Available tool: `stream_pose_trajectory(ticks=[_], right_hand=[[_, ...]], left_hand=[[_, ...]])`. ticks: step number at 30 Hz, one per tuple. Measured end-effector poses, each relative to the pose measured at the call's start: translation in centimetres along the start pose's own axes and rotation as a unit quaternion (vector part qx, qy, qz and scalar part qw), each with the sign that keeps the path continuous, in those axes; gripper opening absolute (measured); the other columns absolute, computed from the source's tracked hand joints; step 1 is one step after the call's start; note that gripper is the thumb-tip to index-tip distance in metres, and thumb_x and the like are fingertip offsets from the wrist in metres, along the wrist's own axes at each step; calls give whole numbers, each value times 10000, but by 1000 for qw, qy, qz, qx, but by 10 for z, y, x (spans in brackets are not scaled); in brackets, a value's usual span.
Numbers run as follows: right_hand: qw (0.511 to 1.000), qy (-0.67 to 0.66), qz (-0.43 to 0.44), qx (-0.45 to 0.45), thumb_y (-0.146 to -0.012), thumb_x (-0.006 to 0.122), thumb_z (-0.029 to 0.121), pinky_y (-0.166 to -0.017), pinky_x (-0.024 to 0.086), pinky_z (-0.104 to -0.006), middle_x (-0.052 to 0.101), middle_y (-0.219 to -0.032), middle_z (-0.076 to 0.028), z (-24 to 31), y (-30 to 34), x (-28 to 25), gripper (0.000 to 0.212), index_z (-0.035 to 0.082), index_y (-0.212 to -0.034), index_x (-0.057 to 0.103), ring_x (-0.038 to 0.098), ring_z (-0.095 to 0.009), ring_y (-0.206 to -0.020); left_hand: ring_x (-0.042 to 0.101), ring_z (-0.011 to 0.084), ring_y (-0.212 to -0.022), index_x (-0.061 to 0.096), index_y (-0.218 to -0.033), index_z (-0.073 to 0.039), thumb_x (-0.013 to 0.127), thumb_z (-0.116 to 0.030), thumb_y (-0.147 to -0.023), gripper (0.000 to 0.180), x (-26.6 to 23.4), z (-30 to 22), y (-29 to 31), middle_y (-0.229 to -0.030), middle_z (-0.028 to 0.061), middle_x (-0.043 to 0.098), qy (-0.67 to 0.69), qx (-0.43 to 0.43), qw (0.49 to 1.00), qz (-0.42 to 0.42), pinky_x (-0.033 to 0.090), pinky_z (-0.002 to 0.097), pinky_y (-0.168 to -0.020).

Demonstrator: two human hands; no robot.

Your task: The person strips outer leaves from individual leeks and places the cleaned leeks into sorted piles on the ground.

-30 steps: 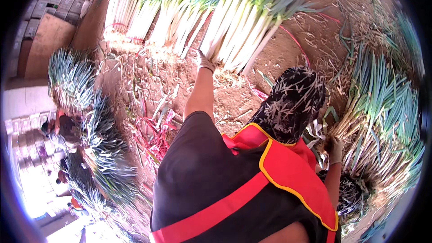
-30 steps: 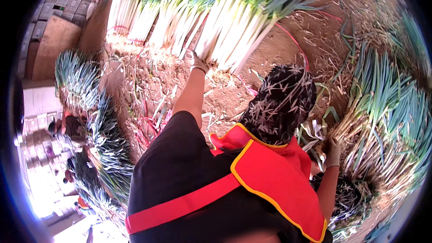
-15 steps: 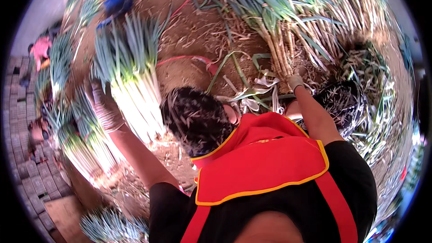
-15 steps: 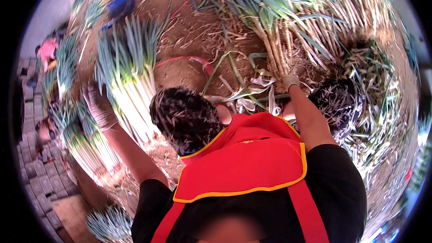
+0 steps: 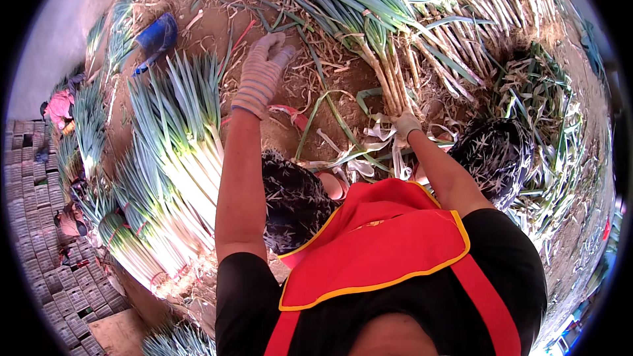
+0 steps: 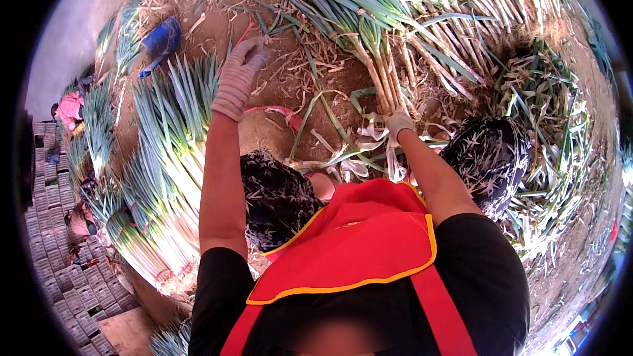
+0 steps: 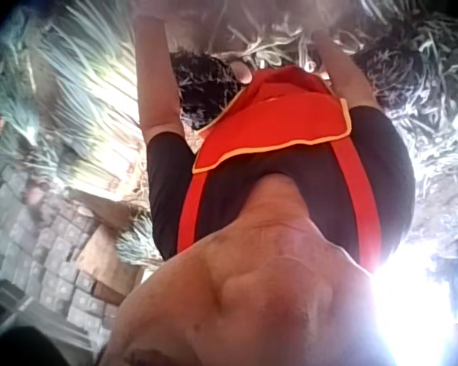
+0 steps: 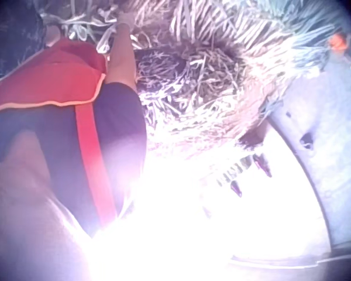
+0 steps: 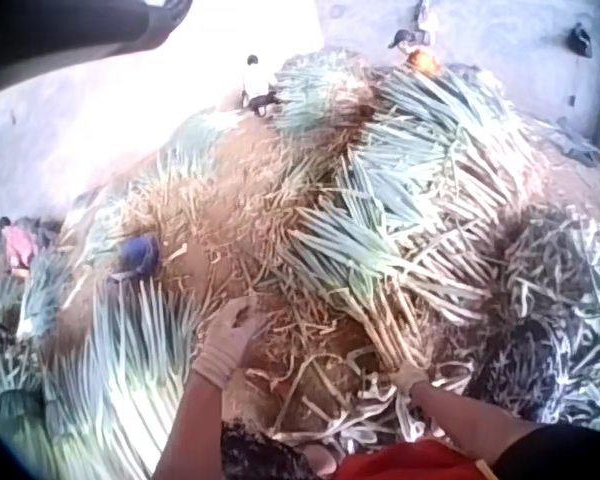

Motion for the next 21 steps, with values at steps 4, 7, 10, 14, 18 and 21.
stream_pose_trajectory(ticks=[4,7,10,14,18,21], right_hand=[[977,-195,48,-69,-816,644,555,-650,527,-424,629,-825,-194,28,8,-5,673,-68,-1066,596,654,-308,-722],[867,-469,168,-12,-874,628,480,-512,530,-382,630,-891,-122,41,3,-8,519,79,-1203,606,595,-218,-602],[833,-539,126,6,-879,630,461,-658,534,-399,631,-1063,-72,9,-36,-2,514,112,-1254,596,597,-210,-786],[765,-623,159,45,-851,686,416,-793,506,-472,625,-1088,-83,19,0,-42,477,77,-1179,615,576,-229,-882],[742,-609,250,-128,-869,671,350,-818,535,-440,652,-1056,-120,79,73,-75,487,-6,-1192,593,640,-288,-941],[973,-30,85,-211,-919,595,307,-843,514,-359,656,-1105,-117,67,51,-79,409,4,-1192,608,646,-278,-919]], left_hand=[[596,195,-999,623,-1164,-45,685,-257,-860,376,-5,3,-7,-1086,80,650,-47,-21,999,-9,447,312,-898],[598,186,-996,633,-1134,-41,678,-258,-859,353,1,22,-16,-1075,92,653,-74,2,997,17,446,307,-904],[608,185,-997,645,-1098,-39,665,-245,-860,315,12,12,-17,-1067,127,662,-79,59,995,20,441,305,-917],[629,179,-923,651,-1058,-29,680,-240,-832,310,15,3,-7,-987,109,674,-66,-5,998,17,468,288,-861],[619,150,-869,655,-1049,-24,666,-199,-846,268,10,24,-13,-943,90,678,5,12,1000,24,472,266,-828],[612,139,-839,661,-1040,-20,659,-178,-853,244,7,36,-16,-930,74,680,41,-19,999,21,473,258,-809]])
Point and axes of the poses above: each hand's wrist, its own y-axis away from the middle knuckle, its own x-axis out of the palm, z = x × y, the point moved 5 cm from there along -y, towards the middle knuckle
